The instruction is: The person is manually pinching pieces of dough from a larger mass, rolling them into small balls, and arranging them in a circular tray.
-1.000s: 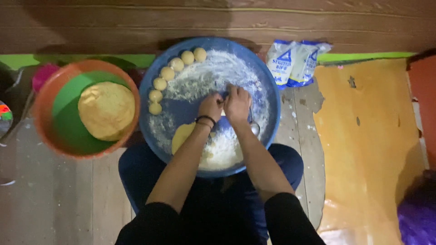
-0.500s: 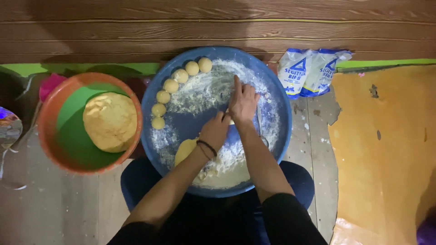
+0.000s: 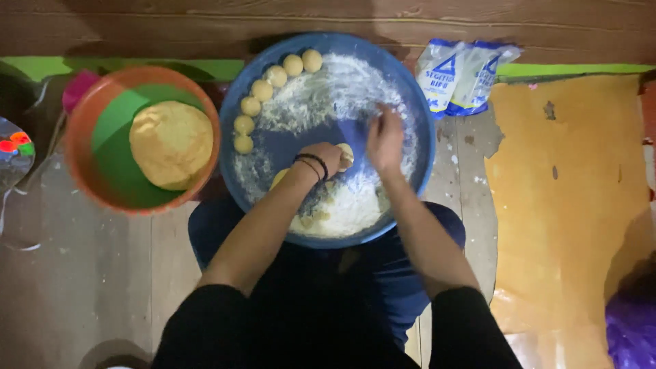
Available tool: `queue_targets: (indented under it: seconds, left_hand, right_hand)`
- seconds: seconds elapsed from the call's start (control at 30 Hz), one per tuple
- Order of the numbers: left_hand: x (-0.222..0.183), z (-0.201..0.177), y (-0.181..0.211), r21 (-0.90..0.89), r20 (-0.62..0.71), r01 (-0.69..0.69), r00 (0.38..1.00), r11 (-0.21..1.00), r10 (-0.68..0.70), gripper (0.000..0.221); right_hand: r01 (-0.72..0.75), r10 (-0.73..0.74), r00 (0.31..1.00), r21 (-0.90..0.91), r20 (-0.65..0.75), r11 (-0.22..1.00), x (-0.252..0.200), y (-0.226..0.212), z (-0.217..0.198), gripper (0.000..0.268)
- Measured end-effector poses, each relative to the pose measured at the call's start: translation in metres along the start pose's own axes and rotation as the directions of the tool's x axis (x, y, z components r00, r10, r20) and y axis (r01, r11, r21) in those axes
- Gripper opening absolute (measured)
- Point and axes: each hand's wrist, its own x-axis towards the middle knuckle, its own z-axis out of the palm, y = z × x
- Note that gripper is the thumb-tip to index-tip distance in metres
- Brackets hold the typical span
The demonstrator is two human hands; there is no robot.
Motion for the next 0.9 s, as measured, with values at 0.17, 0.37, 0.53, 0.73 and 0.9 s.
queue_targets:
  seconds: [0.17,0.37,0.53,0.73,0.9]
  left_hand:
    - [0.05,0.03,-0.037,-0.311,-0.11,0.056,0.989,0.949,-0.095,0.032]
    - [0.052,0.046,-0.05,-0.432,-0.202,0.131,0.95,0.892,-0.237,0.009]
    - [0.01,0.037,-0.041,-0.423,-0.347,-0.017,0.927,0.906,-0.144,0.024]
    - [-0.013,0.035,-0.038,-0.327,-0.37,-0.187,0.927,0.926,0.057,0.029]
    - [-0.014,0.048,-0.041,-0.228,-0.446,-0.216,0.89,0.949,0.095,0.027]
  right_hand:
    - [0.027,-0.025,1.0,-0.161,0.017,0.987,-0.04,-0.015,0.023,0.023]
    - [0.064,-0.07,0.998,-0.413,-0.001,0.908,-0.047,-0.012,0.069,0.028]
    - [0.143,-0.143,0.989,-0.383,0.03,0.913,-0.042,-0.023,0.077,0.039]
    - [0.002,0.032,0.991,-0.246,0.133,0.969,-0.014,-0.016,0.089,0.039]
    - [-0.026,0.083,0.982,-0.309,0.172,0.951,-0.005,-0.005,0.097,0.052]
